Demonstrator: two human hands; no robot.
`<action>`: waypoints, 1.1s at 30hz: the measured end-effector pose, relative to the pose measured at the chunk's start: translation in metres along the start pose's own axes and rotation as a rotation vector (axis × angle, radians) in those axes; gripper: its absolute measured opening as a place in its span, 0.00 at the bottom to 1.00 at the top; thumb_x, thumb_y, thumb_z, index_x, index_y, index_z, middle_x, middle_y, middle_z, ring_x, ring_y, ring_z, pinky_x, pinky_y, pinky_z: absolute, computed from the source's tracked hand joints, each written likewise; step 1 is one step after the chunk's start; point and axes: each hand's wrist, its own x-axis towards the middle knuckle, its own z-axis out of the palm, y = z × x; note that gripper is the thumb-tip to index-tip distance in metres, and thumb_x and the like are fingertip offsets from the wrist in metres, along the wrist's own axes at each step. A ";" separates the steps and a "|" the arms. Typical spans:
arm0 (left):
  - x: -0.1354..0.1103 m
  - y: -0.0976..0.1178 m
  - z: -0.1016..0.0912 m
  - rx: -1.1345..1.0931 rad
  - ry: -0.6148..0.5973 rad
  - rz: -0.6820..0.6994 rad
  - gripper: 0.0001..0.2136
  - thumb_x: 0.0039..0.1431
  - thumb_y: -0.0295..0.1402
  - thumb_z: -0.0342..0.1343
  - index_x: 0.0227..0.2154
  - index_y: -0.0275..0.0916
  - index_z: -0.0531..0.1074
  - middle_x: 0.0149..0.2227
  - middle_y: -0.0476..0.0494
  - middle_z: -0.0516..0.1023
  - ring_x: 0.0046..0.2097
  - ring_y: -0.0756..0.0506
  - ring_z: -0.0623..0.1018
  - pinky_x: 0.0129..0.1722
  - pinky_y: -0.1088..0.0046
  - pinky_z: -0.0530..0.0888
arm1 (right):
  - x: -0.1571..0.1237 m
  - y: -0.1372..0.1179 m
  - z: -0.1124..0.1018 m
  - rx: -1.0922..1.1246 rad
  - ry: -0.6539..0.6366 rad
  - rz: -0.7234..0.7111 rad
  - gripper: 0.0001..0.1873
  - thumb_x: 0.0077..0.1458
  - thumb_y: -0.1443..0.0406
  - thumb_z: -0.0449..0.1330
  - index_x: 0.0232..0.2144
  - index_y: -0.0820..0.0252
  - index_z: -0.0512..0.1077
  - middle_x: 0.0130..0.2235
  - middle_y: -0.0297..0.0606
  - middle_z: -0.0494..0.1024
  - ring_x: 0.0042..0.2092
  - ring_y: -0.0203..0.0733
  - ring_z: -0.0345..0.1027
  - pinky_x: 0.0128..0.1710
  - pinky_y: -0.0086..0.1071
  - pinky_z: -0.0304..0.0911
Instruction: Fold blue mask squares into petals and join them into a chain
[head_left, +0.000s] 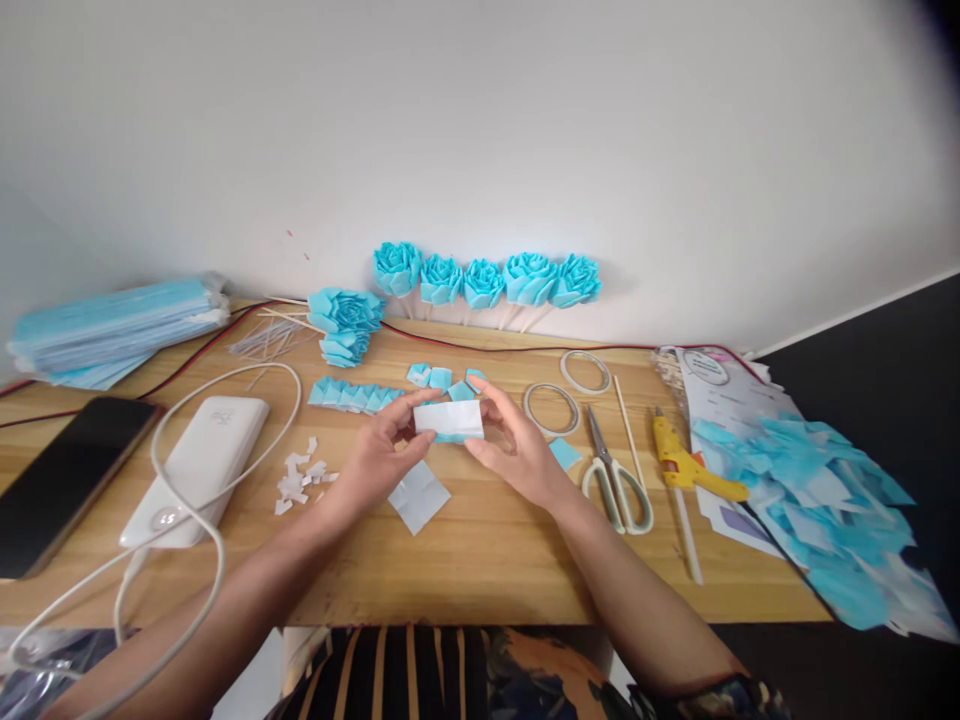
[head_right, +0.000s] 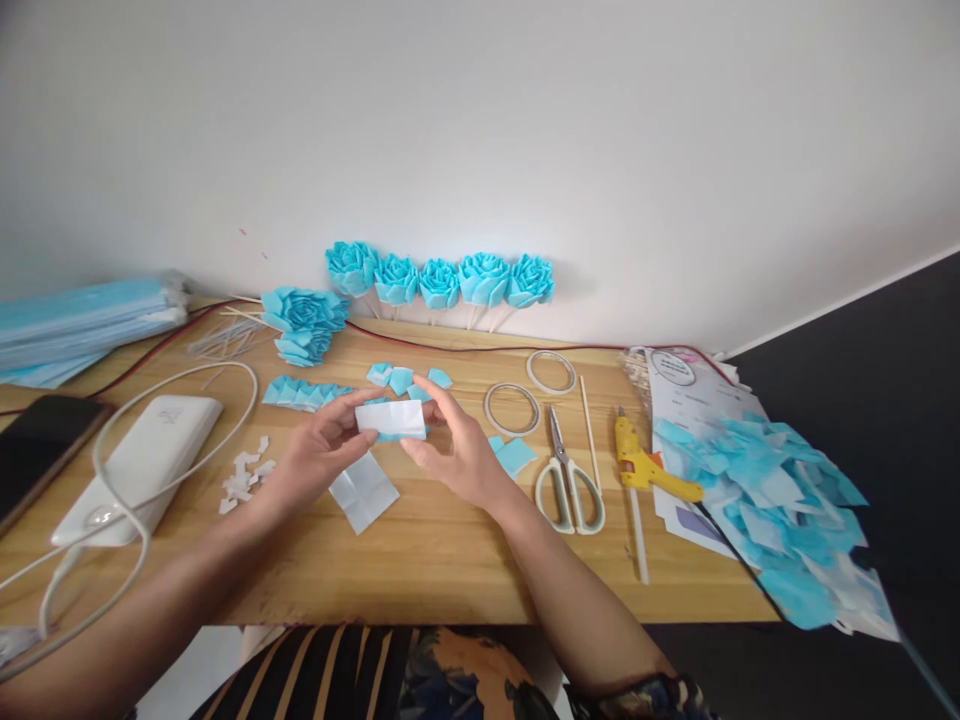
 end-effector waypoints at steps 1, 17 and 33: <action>-0.001 -0.001 0.000 0.046 0.000 0.014 0.23 0.54 0.31 0.56 0.54 0.35 0.67 0.41 0.42 0.76 0.37 0.47 0.73 0.39 0.72 0.69 | 0.000 -0.001 0.000 -0.006 -0.012 -0.001 0.35 0.55 0.64 0.61 0.63 0.53 0.54 0.48 0.40 0.75 0.49 0.44 0.71 0.52 0.39 0.64; -0.001 0.003 0.007 -0.064 -0.158 -0.084 0.19 0.50 0.43 0.62 0.40 0.35 0.74 0.23 0.51 0.70 0.25 0.51 0.67 0.26 0.75 0.65 | -0.004 0.004 0.010 -0.051 0.163 -0.022 0.28 0.55 0.67 0.58 0.59 0.50 0.61 0.53 0.39 0.73 0.47 0.42 0.71 0.50 0.37 0.67; 0.002 -0.011 -0.002 -0.272 -0.023 -0.166 0.14 0.52 0.41 0.60 0.25 0.34 0.70 0.21 0.49 0.72 0.21 0.52 0.67 0.24 0.75 0.64 | -0.003 -0.008 -0.016 -0.207 0.003 -0.244 0.29 0.59 0.70 0.52 0.61 0.50 0.55 0.56 0.42 0.70 0.58 0.47 0.62 0.57 0.46 0.59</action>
